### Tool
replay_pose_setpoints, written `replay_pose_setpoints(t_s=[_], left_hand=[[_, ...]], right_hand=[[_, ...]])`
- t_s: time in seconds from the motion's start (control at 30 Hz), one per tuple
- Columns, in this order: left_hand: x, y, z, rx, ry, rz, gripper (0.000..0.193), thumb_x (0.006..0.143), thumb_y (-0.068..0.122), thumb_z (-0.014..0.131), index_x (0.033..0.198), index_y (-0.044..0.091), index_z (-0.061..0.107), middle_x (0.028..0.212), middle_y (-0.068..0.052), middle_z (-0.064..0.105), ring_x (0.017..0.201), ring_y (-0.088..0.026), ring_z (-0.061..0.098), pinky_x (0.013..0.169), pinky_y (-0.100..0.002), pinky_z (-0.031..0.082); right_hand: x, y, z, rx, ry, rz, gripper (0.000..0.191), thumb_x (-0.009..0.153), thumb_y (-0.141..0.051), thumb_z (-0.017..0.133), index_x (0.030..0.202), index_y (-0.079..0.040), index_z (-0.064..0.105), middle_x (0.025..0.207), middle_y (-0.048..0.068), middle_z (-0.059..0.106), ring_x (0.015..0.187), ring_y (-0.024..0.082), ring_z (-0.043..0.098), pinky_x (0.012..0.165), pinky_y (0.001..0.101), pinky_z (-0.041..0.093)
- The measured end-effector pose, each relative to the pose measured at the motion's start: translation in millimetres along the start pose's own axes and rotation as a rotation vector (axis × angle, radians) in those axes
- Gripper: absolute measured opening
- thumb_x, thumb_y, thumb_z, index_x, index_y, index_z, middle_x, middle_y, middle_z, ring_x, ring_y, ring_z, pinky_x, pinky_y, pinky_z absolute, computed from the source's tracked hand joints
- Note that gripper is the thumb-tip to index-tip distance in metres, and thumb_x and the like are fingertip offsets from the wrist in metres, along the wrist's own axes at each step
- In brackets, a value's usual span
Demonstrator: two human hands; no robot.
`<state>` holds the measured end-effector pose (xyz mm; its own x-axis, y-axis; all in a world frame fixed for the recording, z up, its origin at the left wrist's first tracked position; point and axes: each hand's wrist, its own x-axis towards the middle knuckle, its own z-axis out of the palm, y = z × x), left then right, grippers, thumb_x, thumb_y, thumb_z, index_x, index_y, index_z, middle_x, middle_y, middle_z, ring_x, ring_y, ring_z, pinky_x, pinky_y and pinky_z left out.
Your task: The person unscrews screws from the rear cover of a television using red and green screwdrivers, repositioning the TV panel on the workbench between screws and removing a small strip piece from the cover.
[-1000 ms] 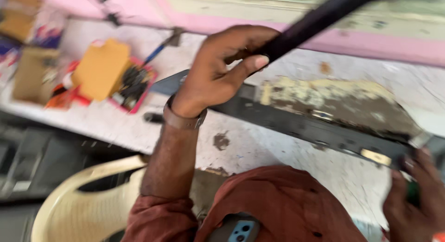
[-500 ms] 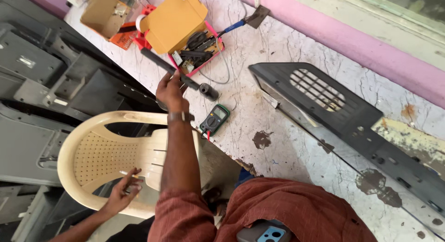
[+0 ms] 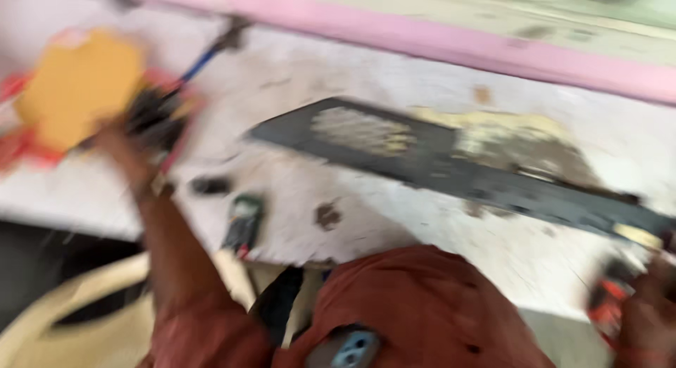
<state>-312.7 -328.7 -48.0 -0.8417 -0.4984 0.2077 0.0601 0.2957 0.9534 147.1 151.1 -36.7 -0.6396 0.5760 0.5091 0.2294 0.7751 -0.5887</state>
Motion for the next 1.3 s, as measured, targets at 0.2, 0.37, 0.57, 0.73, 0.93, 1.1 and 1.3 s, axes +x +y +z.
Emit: replay_pose_setpoints(t_s=[0.2, 0.37, 0.57, 0.73, 0.93, 1.1, 1.3], left_hand=[[-200.3, 107.3, 12.4, -0.012, -0.538, 0.777, 0.065, 0.095, 0.058, 0.067, 0.134, 0.008, 0.053, 0.12, -0.018, 0.057, 0.11, -0.031, 0.058, 0.095, -0.046, 0.047], [-300.6, 130.0, 44.6, 0.133, -0.558, 1.561, 0.064, 0.096, 0.067, 0.08, 0.124, 0.01, 0.072, 0.096, -0.002, 0.056, 0.086, -0.02, 0.053, 0.079, -0.042, 0.044], [-328.0, 128.4, 45.4, 0.265, -0.368, 1.383, 0.069, 0.086, 0.07, 0.083, 0.108, 0.005, 0.074, 0.09, -0.004, 0.055, 0.082, -0.023, 0.05, 0.079, -0.045, 0.042], [-344.2, 134.1, 42.2, 0.307, -0.391, 1.412, 0.071, 0.086, 0.069, 0.082, 0.111, 0.003, 0.075, 0.089, -0.004, 0.056, 0.08, -0.022, 0.05, 0.078, -0.044, 0.041], [-389.2, 150.5, 64.3, 0.24, -0.725, 1.478, 0.083, 0.092, 0.074, 0.071, 0.139, 0.005, 0.062, 0.098, -0.007, 0.06, 0.087, -0.023, 0.054, 0.087, -0.046, 0.045], [-378.4, 148.5, 73.9, 0.331, -0.649, 1.436, 0.093, 0.088, 0.084, 0.065, 0.134, 0.003, 0.064, 0.082, -0.006, 0.058, 0.071, -0.02, 0.047, 0.071, -0.047, 0.039], [-370.4, 153.7, 70.7, 0.332, -0.482, 1.303, 0.073, 0.086, 0.07, 0.071, 0.12, 0.006, 0.067, 0.1, -0.015, 0.064, 0.089, -0.03, 0.055, 0.082, -0.05, 0.039]], right_hand=[[7.7, -0.7, -7.7, -0.033, 0.057, 0.009, 0.024, 0.114, -0.005, 0.068, 0.135, 0.006, 0.065, 0.142, 0.019, 0.068, 0.117, 0.019, 0.07, 0.1, 0.0255, 0.054], [16.9, -10.2, -11.3, -0.06, 0.049, -0.024, 0.017, 0.109, -0.003, 0.074, 0.123, 0.006, 0.069, 0.138, 0.022, 0.071, 0.098, 0.018, 0.073, 0.083, 0.0248, 0.055], [15.6, -0.1, -21.0, -0.094, 0.027, -0.123, 0.016, 0.105, 0.0, 0.076, 0.118, 0.006, 0.07, 0.131, 0.023, 0.071, 0.101, 0.026, 0.075, 0.083, 0.028, 0.057], [19.2, 3.0, -19.2, -0.002, 0.051, -0.072, 0.021, 0.097, 0.001, 0.077, 0.116, 0.005, 0.07, 0.131, 0.022, 0.073, 0.095, 0.026, 0.075, 0.074, 0.0289, 0.056], [25.8, 4.3, -19.2, 0.06, 0.051, -0.077, 0.026, 0.093, -0.002, 0.075, 0.118, 0.001, 0.071, 0.133, 0.016, 0.072, 0.093, 0.022, 0.075, 0.074, 0.0304, 0.055], [31.0, 4.1, -19.6, 0.056, 0.025, -0.005, 0.024, 0.088, -0.003, 0.077, 0.112, 0.0, 0.074, 0.13, 0.016, 0.074, 0.071, 0.017, 0.071, 0.058, 0.0283, 0.051], [36.1, -1.5, -19.5, 0.15, 0.032, -0.031, 0.025, 0.091, -0.002, 0.074, 0.116, -0.001, 0.071, 0.134, 0.018, 0.07, 0.094, 0.022, 0.073, 0.066, 0.0275, 0.056]])
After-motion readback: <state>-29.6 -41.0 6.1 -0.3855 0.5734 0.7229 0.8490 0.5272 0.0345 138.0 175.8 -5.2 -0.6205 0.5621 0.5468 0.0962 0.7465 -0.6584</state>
